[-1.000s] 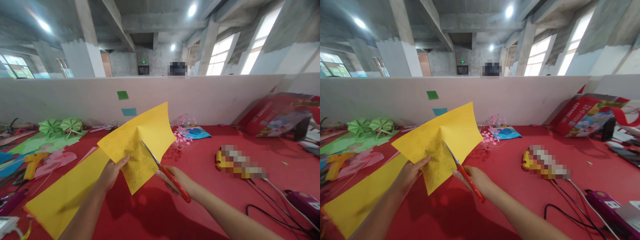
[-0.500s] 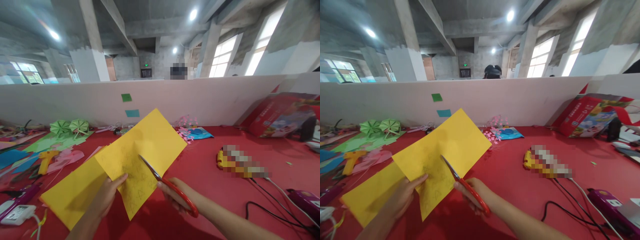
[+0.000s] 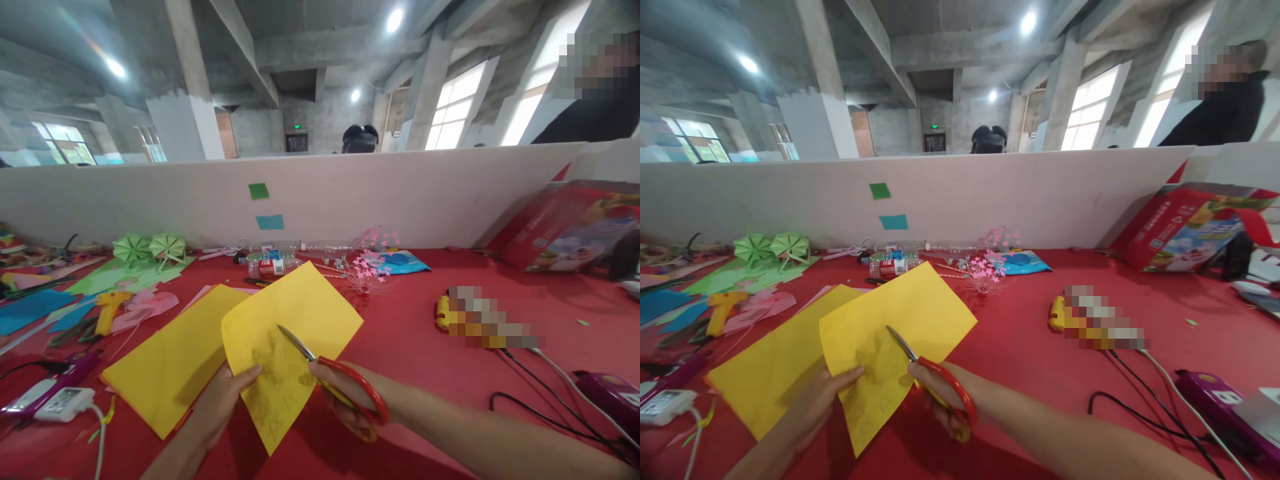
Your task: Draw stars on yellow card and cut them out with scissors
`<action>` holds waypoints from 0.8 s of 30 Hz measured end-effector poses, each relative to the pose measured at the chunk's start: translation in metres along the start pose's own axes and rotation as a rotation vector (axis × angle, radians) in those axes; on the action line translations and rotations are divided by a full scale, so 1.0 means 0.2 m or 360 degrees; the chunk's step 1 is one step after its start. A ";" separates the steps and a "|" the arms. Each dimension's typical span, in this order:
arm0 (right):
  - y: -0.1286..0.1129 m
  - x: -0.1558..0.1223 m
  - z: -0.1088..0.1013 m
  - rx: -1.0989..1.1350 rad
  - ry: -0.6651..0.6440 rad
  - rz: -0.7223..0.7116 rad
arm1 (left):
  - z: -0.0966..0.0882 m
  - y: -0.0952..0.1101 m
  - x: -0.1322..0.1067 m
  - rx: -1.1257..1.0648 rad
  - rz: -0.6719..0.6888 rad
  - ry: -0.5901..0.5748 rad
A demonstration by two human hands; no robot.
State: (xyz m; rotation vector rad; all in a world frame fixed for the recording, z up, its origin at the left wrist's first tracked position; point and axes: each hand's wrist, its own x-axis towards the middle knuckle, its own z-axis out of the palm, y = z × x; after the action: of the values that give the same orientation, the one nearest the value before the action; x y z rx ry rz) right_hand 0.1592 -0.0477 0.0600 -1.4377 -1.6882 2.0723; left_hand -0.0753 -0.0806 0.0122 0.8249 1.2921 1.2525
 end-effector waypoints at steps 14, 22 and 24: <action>0.02 -0.01 -0.03 0.0017 -0.0150 -0.0183 | 0.06 0.06 -0.06 -0.0014 -0.0034 -0.0071; 0.08 0.05 0.02 -0.0048 0.0141 -0.0047 | 0.12 0.06 -0.07 -0.0074 -0.0062 -0.0177; 0.09 0.06 0.01 -0.0061 0.0144 -0.0044 | 0.12 0.06 -0.08 -0.0069 -0.0080 -0.0198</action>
State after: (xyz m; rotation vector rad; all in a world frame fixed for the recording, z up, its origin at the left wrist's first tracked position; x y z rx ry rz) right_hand 0.1595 -0.0487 0.0381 -1.4865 -1.7116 1.9407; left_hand -0.0523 -0.0882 0.0301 0.8221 1.1752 1.1672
